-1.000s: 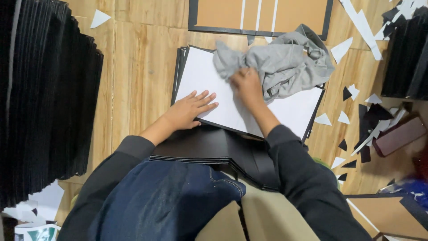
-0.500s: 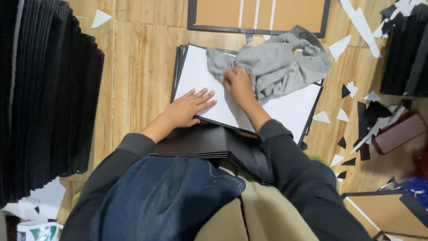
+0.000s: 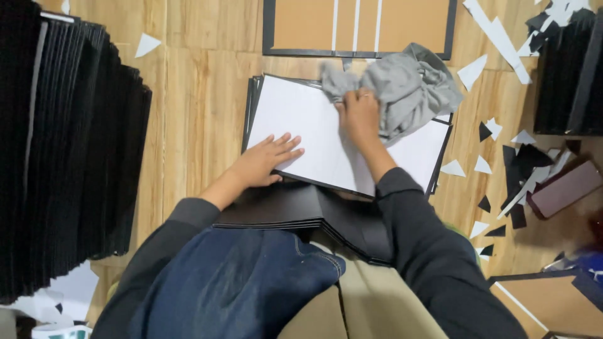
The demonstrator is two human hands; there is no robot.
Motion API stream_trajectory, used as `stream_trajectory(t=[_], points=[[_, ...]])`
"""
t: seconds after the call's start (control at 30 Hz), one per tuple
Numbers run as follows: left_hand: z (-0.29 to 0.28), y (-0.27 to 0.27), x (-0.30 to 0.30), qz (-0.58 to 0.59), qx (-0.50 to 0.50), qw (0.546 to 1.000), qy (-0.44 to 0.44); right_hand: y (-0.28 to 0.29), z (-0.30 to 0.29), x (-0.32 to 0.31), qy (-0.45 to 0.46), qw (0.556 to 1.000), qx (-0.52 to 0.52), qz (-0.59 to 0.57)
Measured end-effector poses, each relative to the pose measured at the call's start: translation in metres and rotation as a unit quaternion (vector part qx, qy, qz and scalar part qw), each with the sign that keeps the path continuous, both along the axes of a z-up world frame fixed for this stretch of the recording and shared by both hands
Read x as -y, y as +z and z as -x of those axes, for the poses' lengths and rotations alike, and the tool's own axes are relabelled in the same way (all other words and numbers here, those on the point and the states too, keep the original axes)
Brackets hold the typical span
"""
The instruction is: The person sits on the floor and wipes the white pages of a black photo album with a grey cloth. They repeatedly open the album, wipe the pages, and handle the stack of albums on their lap.
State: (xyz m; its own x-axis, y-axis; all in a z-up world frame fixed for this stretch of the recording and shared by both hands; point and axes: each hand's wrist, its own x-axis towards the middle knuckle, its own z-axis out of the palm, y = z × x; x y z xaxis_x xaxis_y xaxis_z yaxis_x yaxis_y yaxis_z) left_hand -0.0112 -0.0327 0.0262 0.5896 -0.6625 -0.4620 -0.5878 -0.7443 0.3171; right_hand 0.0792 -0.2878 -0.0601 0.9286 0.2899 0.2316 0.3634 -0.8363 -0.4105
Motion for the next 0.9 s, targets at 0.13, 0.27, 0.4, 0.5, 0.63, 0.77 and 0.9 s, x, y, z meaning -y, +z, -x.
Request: stream_trajectory(t=[0.13, 0.27, 0.4, 0.5, 0.63, 0.77, 0.9], points=[[0.007, 0.001, 0.001, -0.004, -0.01, 1.0, 0.019, 0.029, 0.008, 0.023, 0.033, 0.997, -0.002, 0.064], [0.011, 0.001, 0.001, -0.019, 0.0, 1.0, 0.006, 0.022, 0.052, 0.014, 0.102, 0.984, -0.065, 0.131], [0.008, -0.001, -0.001, 0.002, 0.046, 0.999, -0.012, 0.018, 0.086, 0.005, 0.259, 0.963, 0.047, 0.048], [0.011, -0.002, 0.002, 0.009, 0.042, 0.999, -0.009, 0.003, 0.074, 0.011, 0.198, 0.964, 0.165, 0.066], [0.012, -0.001, 0.003, 0.012, 0.055, 0.998, 0.0, -0.016, 0.044, 0.006, 0.107, 0.972, 0.195, 0.081], [0.012, -0.007, -0.001, 0.021, 0.068, 0.997, -0.004, 0.008, 0.07, 0.002, 0.174, 0.976, 0.121, 0.051], [0.011, -0.01, -0.001, 0.019, 0.058, 0.998, -0.005, 0.023, 0.058, 0.024, 0.149, 0.98, 0.11, 0.072]])
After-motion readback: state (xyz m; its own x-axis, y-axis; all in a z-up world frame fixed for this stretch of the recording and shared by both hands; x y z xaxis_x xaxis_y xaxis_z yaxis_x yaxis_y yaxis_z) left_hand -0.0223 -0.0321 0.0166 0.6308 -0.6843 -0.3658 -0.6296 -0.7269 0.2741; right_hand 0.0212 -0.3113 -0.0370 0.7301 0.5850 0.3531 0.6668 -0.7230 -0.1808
